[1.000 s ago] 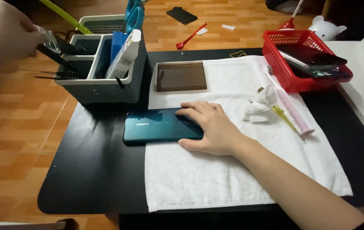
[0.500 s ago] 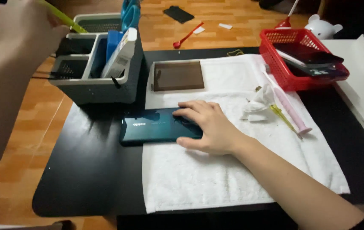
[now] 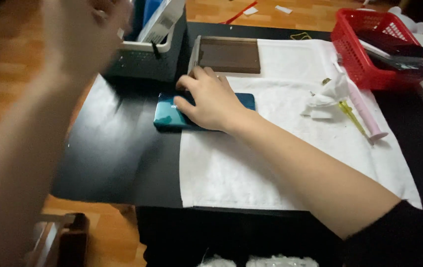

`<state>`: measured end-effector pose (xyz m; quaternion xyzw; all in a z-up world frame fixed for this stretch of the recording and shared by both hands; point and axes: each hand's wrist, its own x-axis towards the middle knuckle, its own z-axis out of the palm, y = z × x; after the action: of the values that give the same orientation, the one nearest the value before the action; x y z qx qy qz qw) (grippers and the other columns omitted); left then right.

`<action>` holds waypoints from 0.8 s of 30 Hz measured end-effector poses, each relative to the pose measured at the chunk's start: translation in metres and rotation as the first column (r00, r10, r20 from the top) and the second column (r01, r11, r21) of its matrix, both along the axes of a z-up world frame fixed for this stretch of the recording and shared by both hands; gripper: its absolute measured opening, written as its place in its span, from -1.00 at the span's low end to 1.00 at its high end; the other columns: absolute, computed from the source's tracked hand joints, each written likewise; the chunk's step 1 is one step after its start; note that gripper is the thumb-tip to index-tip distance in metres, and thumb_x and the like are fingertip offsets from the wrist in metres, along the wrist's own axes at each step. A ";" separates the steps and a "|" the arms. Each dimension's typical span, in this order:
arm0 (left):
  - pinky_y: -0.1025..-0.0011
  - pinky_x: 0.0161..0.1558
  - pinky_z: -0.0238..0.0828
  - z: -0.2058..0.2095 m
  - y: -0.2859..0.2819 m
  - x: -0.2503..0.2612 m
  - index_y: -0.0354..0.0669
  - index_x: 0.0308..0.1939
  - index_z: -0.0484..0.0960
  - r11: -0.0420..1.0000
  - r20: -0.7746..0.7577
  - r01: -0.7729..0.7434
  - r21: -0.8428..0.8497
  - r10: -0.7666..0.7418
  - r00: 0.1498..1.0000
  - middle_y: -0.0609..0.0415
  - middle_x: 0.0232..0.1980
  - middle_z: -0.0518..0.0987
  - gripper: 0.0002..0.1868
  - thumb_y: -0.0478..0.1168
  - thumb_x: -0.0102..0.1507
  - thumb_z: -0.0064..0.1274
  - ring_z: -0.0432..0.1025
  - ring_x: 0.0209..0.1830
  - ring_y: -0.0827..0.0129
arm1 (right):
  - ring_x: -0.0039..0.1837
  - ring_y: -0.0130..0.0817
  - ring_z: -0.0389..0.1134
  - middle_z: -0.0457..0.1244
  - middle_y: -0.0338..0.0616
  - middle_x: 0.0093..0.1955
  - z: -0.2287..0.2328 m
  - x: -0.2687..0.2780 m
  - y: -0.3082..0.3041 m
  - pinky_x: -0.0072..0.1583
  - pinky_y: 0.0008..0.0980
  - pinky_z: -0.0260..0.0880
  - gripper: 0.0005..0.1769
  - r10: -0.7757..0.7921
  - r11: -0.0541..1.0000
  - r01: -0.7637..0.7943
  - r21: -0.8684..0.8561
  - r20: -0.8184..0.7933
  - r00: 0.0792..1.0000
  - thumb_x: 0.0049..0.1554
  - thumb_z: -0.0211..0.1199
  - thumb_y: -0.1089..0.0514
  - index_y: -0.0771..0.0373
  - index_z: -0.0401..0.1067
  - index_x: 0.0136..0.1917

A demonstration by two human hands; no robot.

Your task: Disassembling a smartphone by prying off the back cover and manipulating internal components using a knife and a small tool.

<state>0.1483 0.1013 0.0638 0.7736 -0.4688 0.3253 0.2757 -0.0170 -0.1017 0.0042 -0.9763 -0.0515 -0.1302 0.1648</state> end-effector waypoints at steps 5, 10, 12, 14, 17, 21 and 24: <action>0.48 -0.42 0.44 -0.064 -0.029 -0.074 -0.14 -0.21 0.62 0.964 -0.361 0.085 -0.253 -0.175 0.916 0.13 -0.38 0.62 -0.93 -0.33 0.39 0.12 0.52 -0.51 0.47 | 0.18 0.11 0.22 0.25 0.02 0.03 -0.025 0.028 0.018 0.15 0.12 0.20 -0.65 -0.050 0.992 0.068 -0.108 0.160 0.986 0.17 0.15 -0.16 0.12 0.40 0.05; 0.06 -0.15 0.37 -0.102 -0.048 -0.074 0.01 -0.08 0.61 0.974 -0.539 -0.199 -0.111 0.110 0.835 0.08 -0.10 0.69 -0.66 -0.35 0.14 -0.16 0.54 -0.06 0.05 | 0.13 0.13 0.27 0.30 0.02 0.02 -0.029 0.043 0.027 0.06 0.17 0.28 -0.72 -0.091 0.983 0.124 -0.133 0.226 0.970 0.07 0.05 0.06 0.14 0.42 0.03; 0.06 -0.19 0.37 -0.103 -0.048 -0.076 0.02 -0.10 0.60 0.975 -0.538 -0.184 -0.125 0.089 0.838 0.09 -0.11 0.69 -0.66 -0.35 0.12 -0.18 0.53 -0.08 0.05 | 0.14 0.12 0.26 0.30 0.02 0.03 -0.030 0.044 0.027 0.07 0.16 0.28 -0.73 -0.117 0.980 0.146 -0.134 0.203 0.972 0.10 0.04 0.09 0.12 0.42 0.05; 0.05 -0.22 0.37 -0.105 -0.045 -0.074 0.02 -0.11 0.59 0.973 -0.537 -0.182 -0.144 0.078 0.840 0.10 -0.13 0.68 -0.65 -0.35 0.11 -0.19 0.53 -0.11 0.06 | 0.14 0.11 0.26 0.30 0.02 0.04 -0.030 0.048 0.034 0.07 0.15 0.27 -0.74 -0.128 0.978 0.154 -0.140 0.182 0.975 0.13 0.02 0.11 0.11 0.42 0.06; -0.04 -0.25 0.33 -0.113 -0.045 -0.069 0.01 -0.10 0.59 0.972 -0.484 -0.175 -0.156 0.079 0.872 0.00 -0.15 0.69 -0.66 -0.38 0.12 -0.16 0.53 -0.11 -0.08 | 0.19 0.11 0.25 0.29 -0.03 0.07 -0.037 0.052 0.040 0.06 0.13 0.27 -0.77 -0.217 0.938 0.255 -0.234 0.177 0.960 0.17 0.04 0.03 0.06 0.37 0.07; 0.06 -0.18 0.36 -0.109 -0.046 -0.072 0.03 -0.06 0.60 0.977 -0.481 -0.154 -0.149 0.064 0.874 0.05 -0.14 0.73 -0.65 -0.36 0.13 -0.13 0.57 -0.11 -0.03 | 0.17 0.07 0.28 0.29 -0.05 0.07 -0.040 0.053 0.035 0.04 0.14 0.30 -0.75 -0.191 0.946 0.243 -0.215 0.236 0.953 0.17 0.00 0.06 0.08 0.38 0.09; 0.03 -0.17 0.34 -0.105 -0.041 -0.073 0.07 -0.03 0.60 0.979 -0.493 -0.169 -0.112 0.093 0.865 0.08 -0.12 0.71 -0.63 -0.35 0.16 -0.16 0.54 -0.11 -0.04 | 0.18 0.10 0.26 0.28 -0.02 0.09 -0.039 0.051 0.031 0.08 0.15 0.27 -0.69 -0.112 0.977 0.149 -0.152 0.226 0.968 0.15 0.01 0.04 0.13 0.39 0.11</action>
<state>0.0754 0.0607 -0.0413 0.8373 -0.3049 0.1736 0.4193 0.0342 -0.0703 -0.0349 -0.9680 -0.0152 -0.2416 0.0666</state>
